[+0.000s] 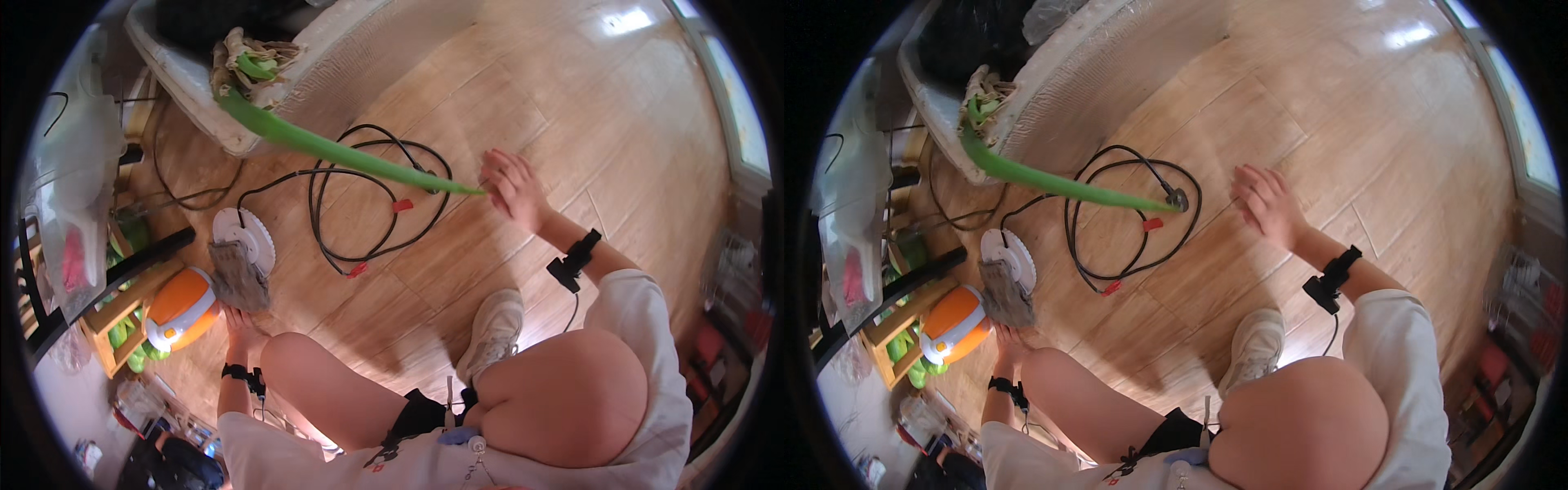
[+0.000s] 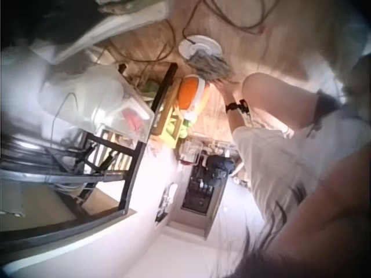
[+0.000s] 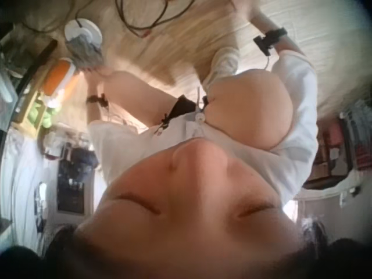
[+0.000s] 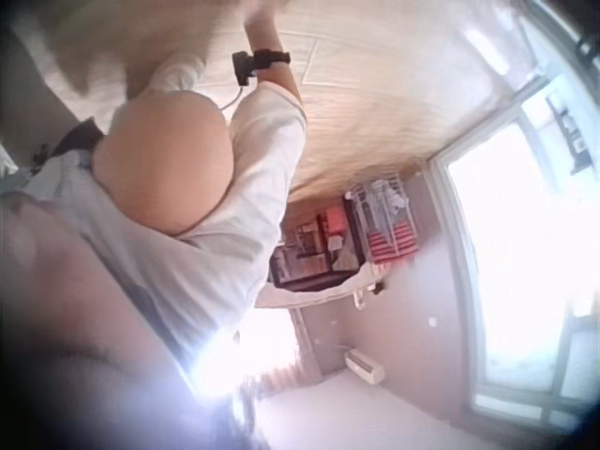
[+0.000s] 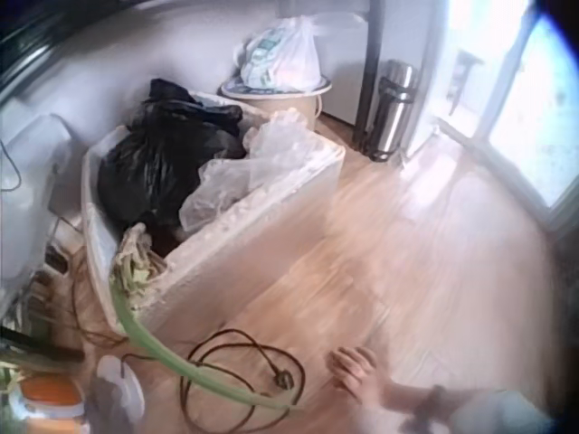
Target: The person packs various items into a white styrofoam box, including apples, snack packages, and a large green scallion, then covers them with plastic bags.
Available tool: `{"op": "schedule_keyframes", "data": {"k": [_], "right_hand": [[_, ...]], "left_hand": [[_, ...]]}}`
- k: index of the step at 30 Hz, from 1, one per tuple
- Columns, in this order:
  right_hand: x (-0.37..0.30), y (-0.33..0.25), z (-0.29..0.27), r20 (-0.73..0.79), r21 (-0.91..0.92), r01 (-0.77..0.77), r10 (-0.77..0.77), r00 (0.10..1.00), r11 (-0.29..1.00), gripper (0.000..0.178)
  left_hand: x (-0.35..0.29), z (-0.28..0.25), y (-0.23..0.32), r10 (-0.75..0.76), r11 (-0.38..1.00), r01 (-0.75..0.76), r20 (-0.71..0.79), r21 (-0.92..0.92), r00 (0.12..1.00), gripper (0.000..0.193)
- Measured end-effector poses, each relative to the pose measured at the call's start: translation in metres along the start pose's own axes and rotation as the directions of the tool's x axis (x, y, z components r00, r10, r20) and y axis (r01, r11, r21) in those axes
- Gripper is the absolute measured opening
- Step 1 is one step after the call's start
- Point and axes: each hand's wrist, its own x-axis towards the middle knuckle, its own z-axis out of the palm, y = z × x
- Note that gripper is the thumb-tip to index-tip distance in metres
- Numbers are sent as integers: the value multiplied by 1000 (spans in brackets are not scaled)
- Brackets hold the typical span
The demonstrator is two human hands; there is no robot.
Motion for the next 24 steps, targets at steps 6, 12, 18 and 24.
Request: {"op": "schedule_keyframes", "data": {"k": [6,12,18,24], "right_hand": [[-25,7,7,16,64,-52,51,999,997,52],[-31,10,16,10,91,-45,45,999,995,48],[-24,13,8,12,109,-27,26,1000,994,48],[-29,20,24,-41,-50,56,-58,997,997,46]], "left_hand": [[96,-39,68,-298,949,50,838,310,457,65],[159,-101,131,-233,961,240,872,138,430,43],[162,-135,165,-358,903,430,562,4,746,33],[44,-192,133,-494,836,541,554,91,670,30]]}}
